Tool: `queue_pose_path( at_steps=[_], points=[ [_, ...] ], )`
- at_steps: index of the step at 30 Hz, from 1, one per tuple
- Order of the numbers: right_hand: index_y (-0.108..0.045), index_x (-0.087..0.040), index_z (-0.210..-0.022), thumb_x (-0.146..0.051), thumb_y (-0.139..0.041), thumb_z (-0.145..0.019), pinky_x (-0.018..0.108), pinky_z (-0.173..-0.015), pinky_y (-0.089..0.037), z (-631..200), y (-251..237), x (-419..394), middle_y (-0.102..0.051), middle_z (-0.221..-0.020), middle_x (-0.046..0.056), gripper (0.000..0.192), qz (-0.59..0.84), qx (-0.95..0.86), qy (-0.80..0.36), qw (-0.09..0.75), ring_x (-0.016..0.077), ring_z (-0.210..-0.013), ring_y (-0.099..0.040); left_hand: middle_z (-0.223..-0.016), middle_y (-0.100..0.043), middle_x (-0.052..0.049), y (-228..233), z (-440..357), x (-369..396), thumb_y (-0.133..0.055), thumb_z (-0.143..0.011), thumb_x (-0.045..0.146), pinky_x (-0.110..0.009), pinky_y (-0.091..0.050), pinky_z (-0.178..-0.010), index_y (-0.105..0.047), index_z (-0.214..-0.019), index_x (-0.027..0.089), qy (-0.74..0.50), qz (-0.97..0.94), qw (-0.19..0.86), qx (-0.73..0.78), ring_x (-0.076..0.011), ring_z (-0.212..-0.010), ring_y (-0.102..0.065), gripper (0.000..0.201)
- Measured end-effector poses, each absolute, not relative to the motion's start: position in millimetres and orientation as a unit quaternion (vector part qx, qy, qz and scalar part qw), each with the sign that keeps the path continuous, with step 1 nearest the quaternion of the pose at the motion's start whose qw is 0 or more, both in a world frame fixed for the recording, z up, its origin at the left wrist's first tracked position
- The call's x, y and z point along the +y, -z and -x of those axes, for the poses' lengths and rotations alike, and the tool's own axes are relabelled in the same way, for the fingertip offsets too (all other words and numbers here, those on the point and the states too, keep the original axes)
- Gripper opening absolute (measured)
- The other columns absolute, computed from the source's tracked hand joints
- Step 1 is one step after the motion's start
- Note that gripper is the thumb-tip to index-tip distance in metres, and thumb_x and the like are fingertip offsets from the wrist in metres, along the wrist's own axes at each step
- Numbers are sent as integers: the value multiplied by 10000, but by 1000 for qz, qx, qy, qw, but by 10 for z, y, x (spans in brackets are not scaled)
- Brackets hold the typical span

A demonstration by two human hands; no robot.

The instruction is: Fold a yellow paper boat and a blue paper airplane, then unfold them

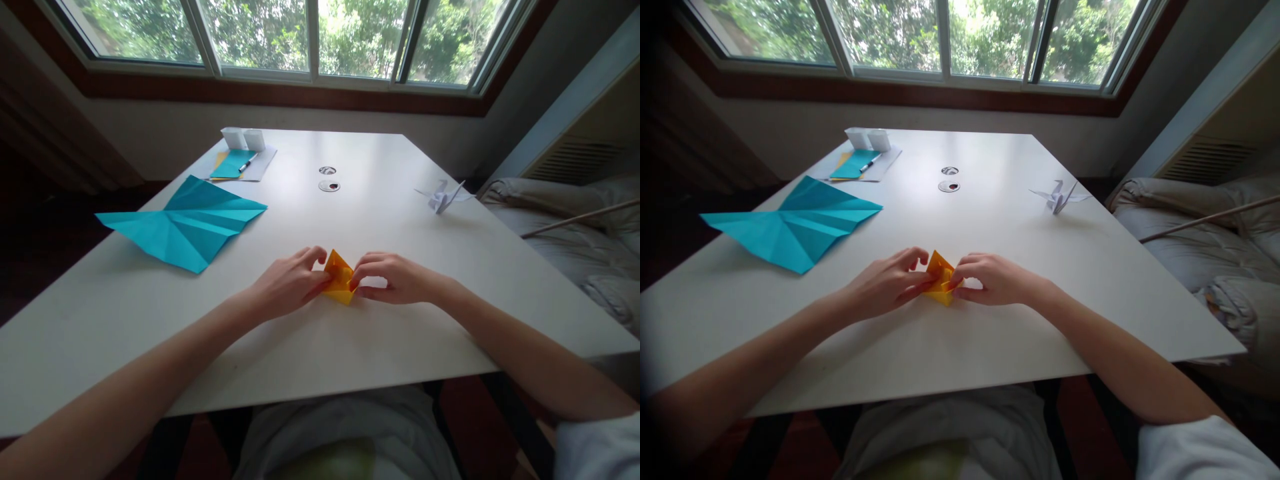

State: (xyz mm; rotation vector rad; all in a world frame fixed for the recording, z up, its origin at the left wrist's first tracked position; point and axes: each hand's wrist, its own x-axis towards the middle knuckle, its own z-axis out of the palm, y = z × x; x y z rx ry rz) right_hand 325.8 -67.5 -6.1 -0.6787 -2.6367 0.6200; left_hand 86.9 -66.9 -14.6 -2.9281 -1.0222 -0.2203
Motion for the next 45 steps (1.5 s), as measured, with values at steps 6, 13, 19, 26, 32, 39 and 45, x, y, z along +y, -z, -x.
queue_pose_path(
  at_steps=[6,13,19,26,32,39,45],
  points=[
    [-665,-180,-924,-226,-511,-843,258,-746,-457,-3237,85,-676,-640,-905,66,180,228,-935,-220,158,140,-812,-576,-1027,-497,-45,143,-859,-667,-388,-901,267,-214,-399,-584,-598,-1041,292,41,950,38,-308,-159,-866,-510,254],
    [-664,-193,-984,-265,-496,-861,248,-701,-440,-3221,68,-701,-610,-862,58,220,244,-934,-222,136,131,-751,-558,-932,-501,-48,142,-827,-619,-383,-895,368,-256,-414,-657,-667,-900,255,99,910,-132,-380,-162,-824,-513,306],
    [-662,-180,-947,-263,-425,-897,244,-686,-424,-3192,89,-717,-586,-870,64,257,289,-925,-219,115,132,-754,-548,-980,-498,-61,163,-832,-582,-414,-863,465,-353,-398,-825,-644,-1032,291,103,894,-210,-381,-211,-944,-472,334],
    [-666,-193,-950,-323,-434,-895,266,-687,-426,-3173,61,-737,-584,-844,62,271,311,-920,-207,118,147,-758,-543,-986,-498,-58,173,-827,-574,-454,-832,487,-400,-371,-872,-623,-1074,293,105,904,-194,-367,-224,-965,-445,353],
    [-646,-208,-1020,-322,-480,-874,288,-746,-422,-3198,53,-739,-576,-874,70,249,258,-938,-191,134,166,-832,-515,-963,-509,-61,175,-835,-588,-488,-803,516,-392,-388,-834,-636,-1059,284,117,904,-184,-368,-224,-932,-449,376],
    [-670,-207,-929,-381,-335,-926,308,-770,-419,-3192,84,-711,-525,-844,51,378,316,-905,-267,95,162,-846,-508,-993,-500,-57,184,-873,-596,-415,-858,483,-392,-365,-867,-654,-1012,302,107,900,-206,-368,-222,-978,-437,336],
    [-678,-184,-828,-330,-485,-867,235,-621,-424,-3127,177,-704,-511,-784,22,244,370,-870,-267,186,96,-644,-507,-1001,-512,-47,121,-912,-640,-409,-826,573,-436,-316,-906,-633,-1046,318,103,896,-211,-377,-232,-991,-438,404]
  ],
)
